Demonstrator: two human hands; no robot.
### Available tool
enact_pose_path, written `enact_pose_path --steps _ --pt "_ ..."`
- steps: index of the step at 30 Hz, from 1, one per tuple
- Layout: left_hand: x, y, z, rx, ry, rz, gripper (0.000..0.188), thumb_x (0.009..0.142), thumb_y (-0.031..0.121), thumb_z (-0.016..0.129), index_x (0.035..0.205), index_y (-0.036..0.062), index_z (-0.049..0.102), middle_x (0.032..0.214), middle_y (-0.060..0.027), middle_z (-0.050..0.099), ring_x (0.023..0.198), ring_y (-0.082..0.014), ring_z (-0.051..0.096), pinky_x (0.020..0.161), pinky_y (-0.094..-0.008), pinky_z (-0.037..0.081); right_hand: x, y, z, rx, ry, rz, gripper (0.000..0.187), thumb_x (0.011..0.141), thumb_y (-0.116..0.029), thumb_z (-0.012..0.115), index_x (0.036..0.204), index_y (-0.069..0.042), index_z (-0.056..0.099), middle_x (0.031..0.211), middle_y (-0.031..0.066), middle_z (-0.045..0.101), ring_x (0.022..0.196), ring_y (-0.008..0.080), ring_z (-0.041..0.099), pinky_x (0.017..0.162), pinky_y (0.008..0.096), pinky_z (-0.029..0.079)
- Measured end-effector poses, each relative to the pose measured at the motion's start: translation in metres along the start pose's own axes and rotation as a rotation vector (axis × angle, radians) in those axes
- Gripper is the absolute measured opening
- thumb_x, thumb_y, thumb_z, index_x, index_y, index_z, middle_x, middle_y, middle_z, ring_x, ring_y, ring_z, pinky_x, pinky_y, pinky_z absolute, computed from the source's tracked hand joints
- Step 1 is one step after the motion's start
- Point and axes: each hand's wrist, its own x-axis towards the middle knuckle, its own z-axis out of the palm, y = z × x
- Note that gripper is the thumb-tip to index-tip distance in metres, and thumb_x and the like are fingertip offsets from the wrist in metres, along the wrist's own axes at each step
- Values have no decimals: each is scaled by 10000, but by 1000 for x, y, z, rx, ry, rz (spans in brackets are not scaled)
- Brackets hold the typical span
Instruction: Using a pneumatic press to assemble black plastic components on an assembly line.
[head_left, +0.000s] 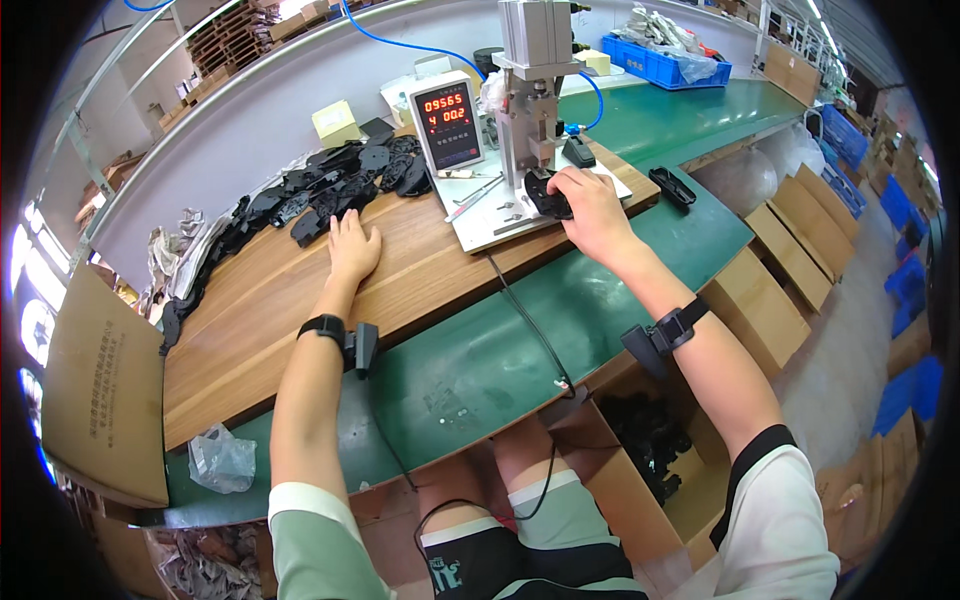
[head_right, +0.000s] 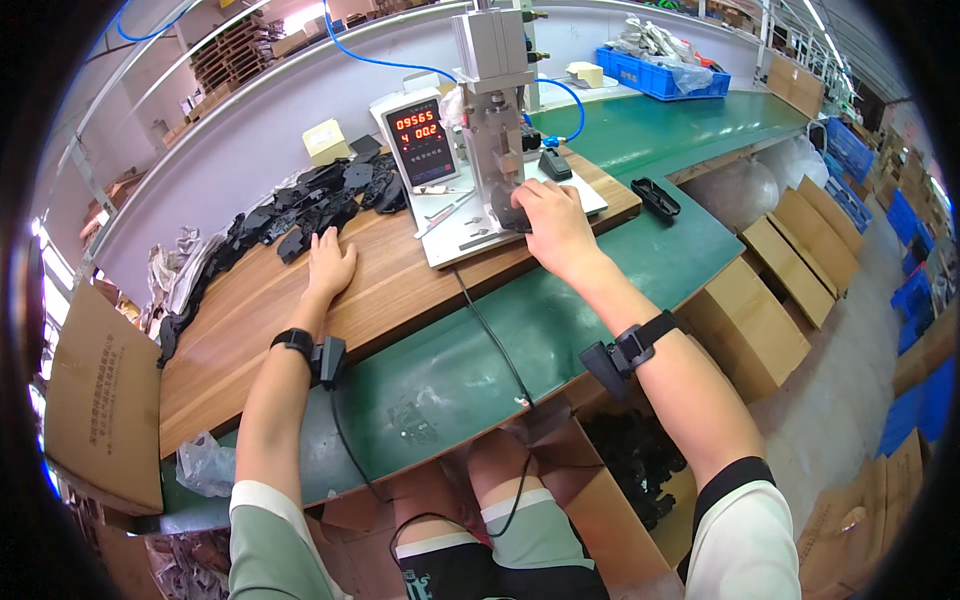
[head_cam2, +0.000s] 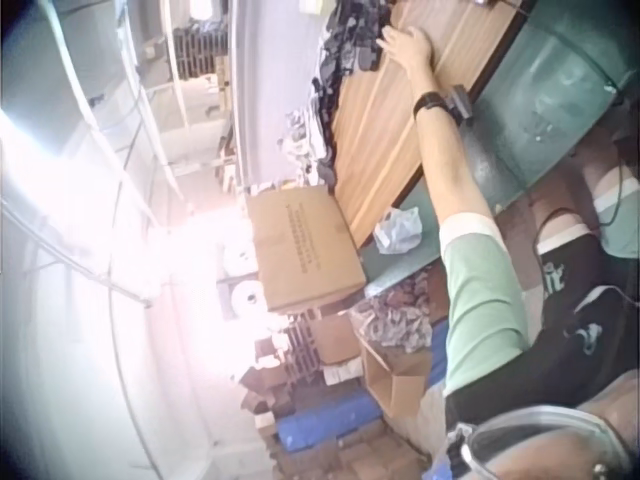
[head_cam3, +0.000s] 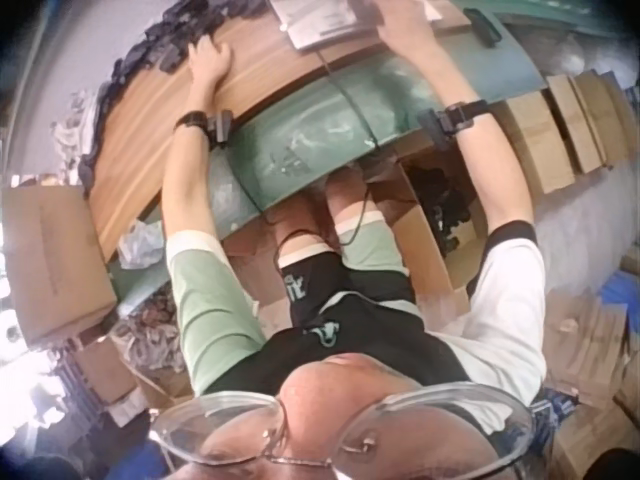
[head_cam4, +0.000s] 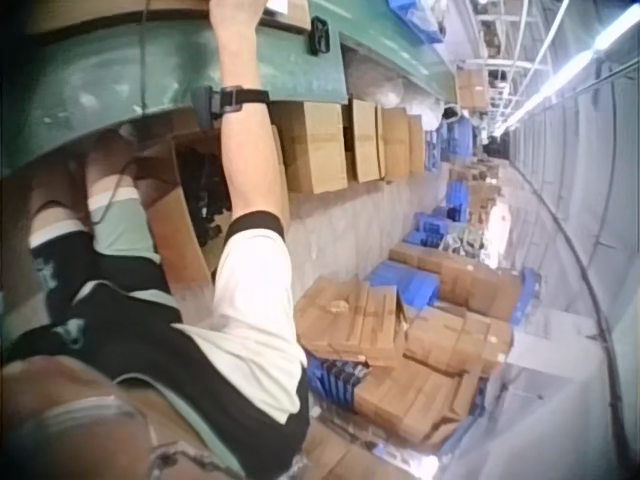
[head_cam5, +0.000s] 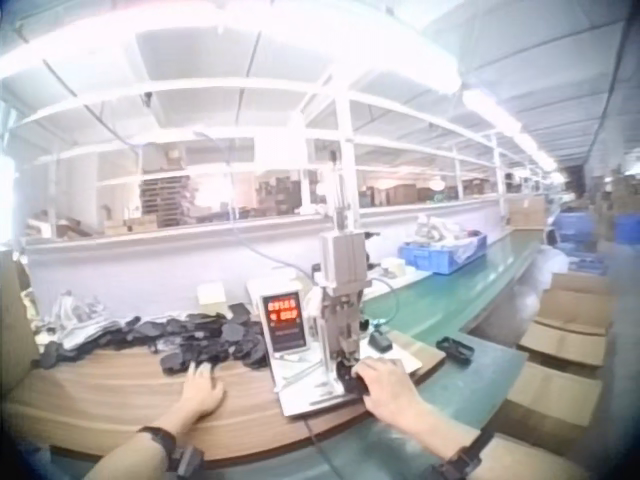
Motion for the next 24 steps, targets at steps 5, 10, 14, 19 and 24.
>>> enact_pose_path --steps 5,10,14,19,24 --pt "-37 51 -39 -171 -133 226 303 896 123 631 1189 46 620 1224 -227 600 1255 -444 560 1085 -484 421 -8 9 -5 -6 -18 8 392 721 45 734 1083 -74 643 1114 66 654 1124 291 614 986 455 448" --pt "-107 84 -88 -316 -66 335 339 901 60 690 1229 9 621 1250 -204 558 1188 -395 591 1057 -448 472 -2 8 -4 -8 -36 10 390 722 48 728 1082 -73 642 1107 68 651 1123 299 611 983 459 449" --pt "-134 82 -89 -390 -4 327 292 913 49 700 1198 12 648 1299 -188 553 1185 -389 596 1058 -441 481 1 8 -6 -12 -49 9 396 721 46 730 1088 -76 645 1115 66 652 1127 302 614 974 460 453" --pt "-139 83 -94 -381 43 424 163 947 21 658 1108 17 634 1150 -161 618 1008 -390 605 885 -457 479 3 3 -6 -23 -91 53 399 732 41 734 1100 -90 651 1126 61 656 1137 306 617 968 458 458" --pt "-135 83 -107 -378 177 283 128 1020 93 583 1118 11 584 1064 -191 633 1009 -411 615 868 -477 475 3 2 -8 -6 -59 2 355 728 55 700 1053 -70 636 1098 113 664 1052 378 647 895 476 504"
